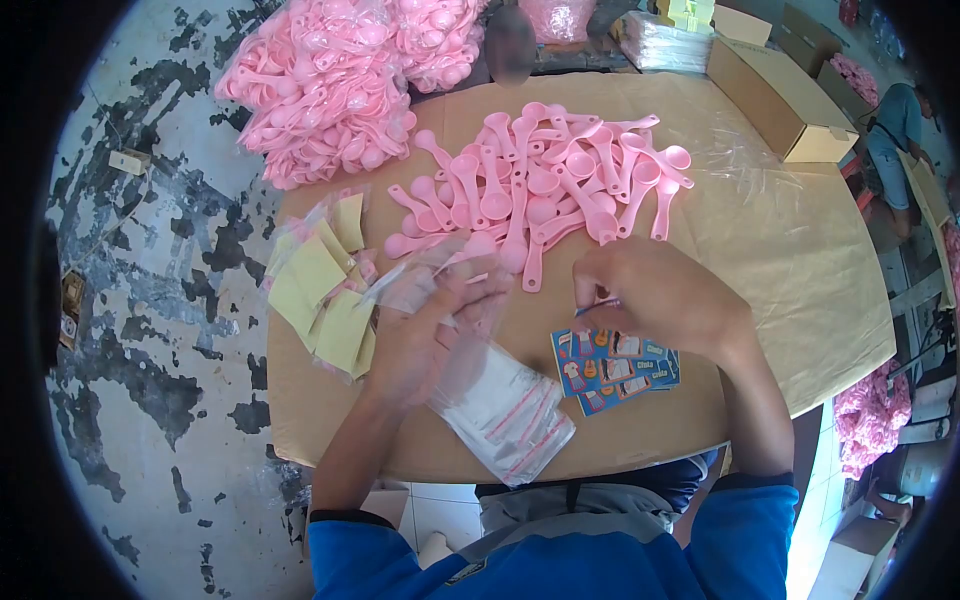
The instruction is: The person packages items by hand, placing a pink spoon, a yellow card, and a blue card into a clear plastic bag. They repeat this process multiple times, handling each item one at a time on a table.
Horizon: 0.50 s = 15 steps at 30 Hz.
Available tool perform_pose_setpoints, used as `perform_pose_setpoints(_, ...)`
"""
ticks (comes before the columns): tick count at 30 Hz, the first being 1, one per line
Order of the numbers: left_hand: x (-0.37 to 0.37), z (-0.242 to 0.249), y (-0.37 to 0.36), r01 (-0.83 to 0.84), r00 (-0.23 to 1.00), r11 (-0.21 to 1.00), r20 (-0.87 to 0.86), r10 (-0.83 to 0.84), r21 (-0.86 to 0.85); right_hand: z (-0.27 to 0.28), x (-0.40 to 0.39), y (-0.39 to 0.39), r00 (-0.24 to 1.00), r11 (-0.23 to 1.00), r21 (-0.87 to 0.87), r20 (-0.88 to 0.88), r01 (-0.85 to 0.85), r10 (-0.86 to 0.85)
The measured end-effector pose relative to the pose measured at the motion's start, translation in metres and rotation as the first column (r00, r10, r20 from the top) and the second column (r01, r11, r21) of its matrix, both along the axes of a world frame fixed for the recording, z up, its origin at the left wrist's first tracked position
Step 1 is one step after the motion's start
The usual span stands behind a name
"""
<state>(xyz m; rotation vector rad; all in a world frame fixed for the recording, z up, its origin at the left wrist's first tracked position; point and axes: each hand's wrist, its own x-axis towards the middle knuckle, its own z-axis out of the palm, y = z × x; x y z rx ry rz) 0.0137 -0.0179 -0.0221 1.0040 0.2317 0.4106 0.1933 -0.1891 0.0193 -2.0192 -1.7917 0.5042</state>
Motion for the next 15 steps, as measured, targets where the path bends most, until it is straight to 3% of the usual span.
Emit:
perform_pose_setpoints(3,0.001,-0.007,-0.001,-0.018,0.999,0.999,0.027,0.019,-0.030,0.005,-0.002,0.003,0.959,0.984,0.086,-0.252,0.156,-0.130)
perform_pose_setpoints(6,-0.001,-0.007,-0.001,-0.040,0.995,0.999,0.089,0.042,-0.027,0.008,-0.002,0.009,0.934,0.940,0.176,-0.266,0.292,-0.240)
perform_pose_setpoints(9,-0.004,-0.009,0.000,-0.044,0.993,0.996,0.110,0.052,-0.078,-0.008,-0.003,0.016,0.877,0.902,0.248,-0.424,0.354,-0.227)
perform_pose_setpoints(10,-0.005,-0.010,0.001,-0.041,0.993,0.993,0.109,0.054,-0.112,-0.013,-0.006,0.019,0.896,0.907,0.301,-0.416,0.295,-0.154)
perform_pose_setpoints(13,-0.002,-0.011,0.000,-0.092,0.980,0.991,0.168,0.108,-0.097,-0.011,-0.021,0.024,0.853,0.936,0.148,-0.476,0.320,-0.216)
perform_pose_setpoints(15,-0.002,-0.009,0.000,-0.133,0.985,0.989,0.105,0.139,-0.058,-0.015,-0.031,0.028,0.897,0.901,0.326,-0.421,0.286,-0.132)
